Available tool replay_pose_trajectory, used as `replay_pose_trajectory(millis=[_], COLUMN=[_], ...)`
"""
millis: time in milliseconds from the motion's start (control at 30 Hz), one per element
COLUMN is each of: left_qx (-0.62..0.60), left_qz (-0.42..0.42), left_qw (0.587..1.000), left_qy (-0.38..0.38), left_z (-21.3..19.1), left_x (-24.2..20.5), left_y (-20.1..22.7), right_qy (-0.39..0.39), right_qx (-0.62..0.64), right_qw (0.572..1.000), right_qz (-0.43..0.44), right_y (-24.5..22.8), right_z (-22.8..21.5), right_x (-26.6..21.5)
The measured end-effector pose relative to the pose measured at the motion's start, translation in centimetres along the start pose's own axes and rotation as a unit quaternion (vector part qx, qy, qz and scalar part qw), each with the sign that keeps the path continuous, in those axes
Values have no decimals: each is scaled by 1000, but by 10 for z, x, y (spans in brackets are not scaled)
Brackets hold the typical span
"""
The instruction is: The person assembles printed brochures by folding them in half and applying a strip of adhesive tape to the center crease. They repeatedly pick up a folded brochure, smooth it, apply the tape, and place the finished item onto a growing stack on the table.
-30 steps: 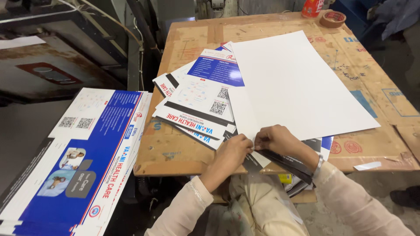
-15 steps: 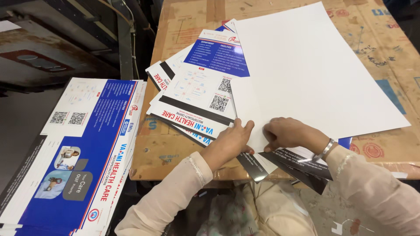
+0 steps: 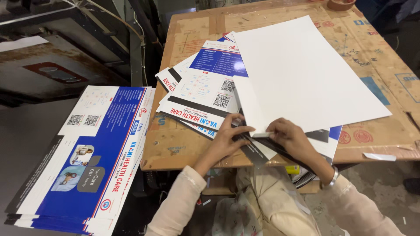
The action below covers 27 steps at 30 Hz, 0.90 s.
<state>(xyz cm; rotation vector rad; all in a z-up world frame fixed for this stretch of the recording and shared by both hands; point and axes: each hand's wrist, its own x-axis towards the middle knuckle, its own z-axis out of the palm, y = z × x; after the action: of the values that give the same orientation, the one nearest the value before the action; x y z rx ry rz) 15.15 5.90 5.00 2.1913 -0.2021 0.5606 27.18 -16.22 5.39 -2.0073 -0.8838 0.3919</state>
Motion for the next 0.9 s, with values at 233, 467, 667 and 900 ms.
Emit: replay_pose_trajectory(millis=[233, 467, 667, 900], left_qx=[67, 54, 78, 81], left_qz=[104, 114, 130, 130], left_qw=[991, 991, 988, 988], left_qy=[49, 46, 21, 15], left_z=[15, 16, 12, 13], left_x=[5, 2, 4, 2], left_y=[6, -1, 1, -3], right_qy=[121, 285, 252, 149], right_qx=[-9, -105, -99, -74], right_qw=[992, 942, 960, 986], right_qz=[-41, -144, -73, -17], right_y=[-19, -60, -64, -61], right_z=[0, 44, 42, 25], right_x=[-15, -42, -29, -18])
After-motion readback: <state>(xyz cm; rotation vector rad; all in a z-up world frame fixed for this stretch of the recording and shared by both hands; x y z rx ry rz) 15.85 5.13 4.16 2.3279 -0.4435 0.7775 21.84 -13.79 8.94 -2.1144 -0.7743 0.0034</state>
